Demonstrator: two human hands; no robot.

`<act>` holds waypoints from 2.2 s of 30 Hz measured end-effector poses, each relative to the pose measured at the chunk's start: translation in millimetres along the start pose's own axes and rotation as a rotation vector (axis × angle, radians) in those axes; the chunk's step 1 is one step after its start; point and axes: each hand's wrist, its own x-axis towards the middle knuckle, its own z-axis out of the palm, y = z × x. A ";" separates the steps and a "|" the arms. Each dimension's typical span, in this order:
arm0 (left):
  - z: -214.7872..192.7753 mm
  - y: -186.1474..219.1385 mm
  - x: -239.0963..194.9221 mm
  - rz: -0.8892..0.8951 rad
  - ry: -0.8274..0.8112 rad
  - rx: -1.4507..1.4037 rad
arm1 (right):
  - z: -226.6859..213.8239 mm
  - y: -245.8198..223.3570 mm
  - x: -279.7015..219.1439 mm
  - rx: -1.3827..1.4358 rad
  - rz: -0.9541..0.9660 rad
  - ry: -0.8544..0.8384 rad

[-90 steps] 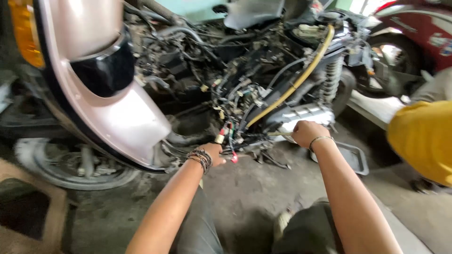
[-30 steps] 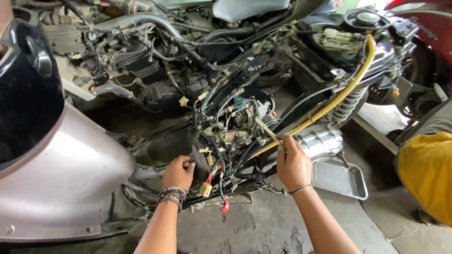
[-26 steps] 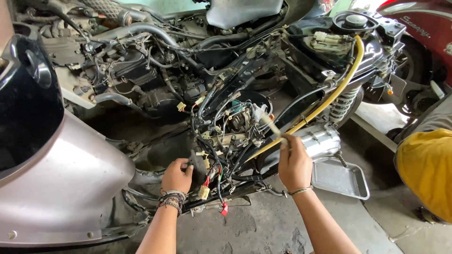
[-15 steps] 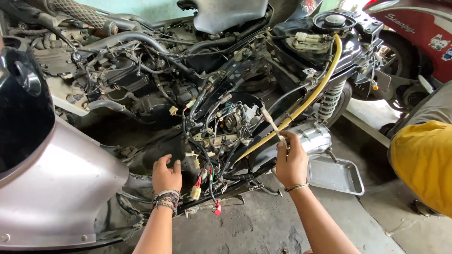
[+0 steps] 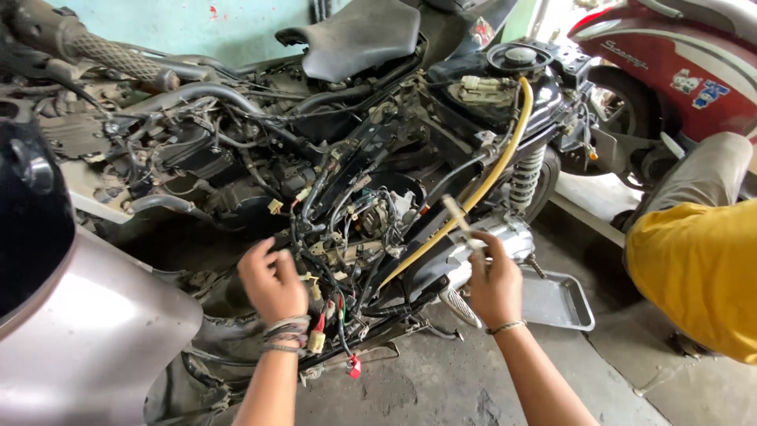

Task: The person works on the exposed wiring harness of a disassembled scooter. They use a screwdriver to loosen and remove screws from the scooter's frame and body panels while manipulating various electrical connectors and wires.

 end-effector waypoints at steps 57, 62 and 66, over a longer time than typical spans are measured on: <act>107.5 79.1 -93.0 0.417 -0.614 0.367 | -43.5 -130.7 271.4 -0.905 -0.065 -0.193; 99.4 84.9 -89.4 0.409 -0.638 0.344 | -48.2 -126.5 275.1 -0.903 -0.051 -0.142; 105.4 81.8 -92.5 0.407 -0.618 0.353 | -55.6 -140.8 267.2 -0.961 -0.012 -0.171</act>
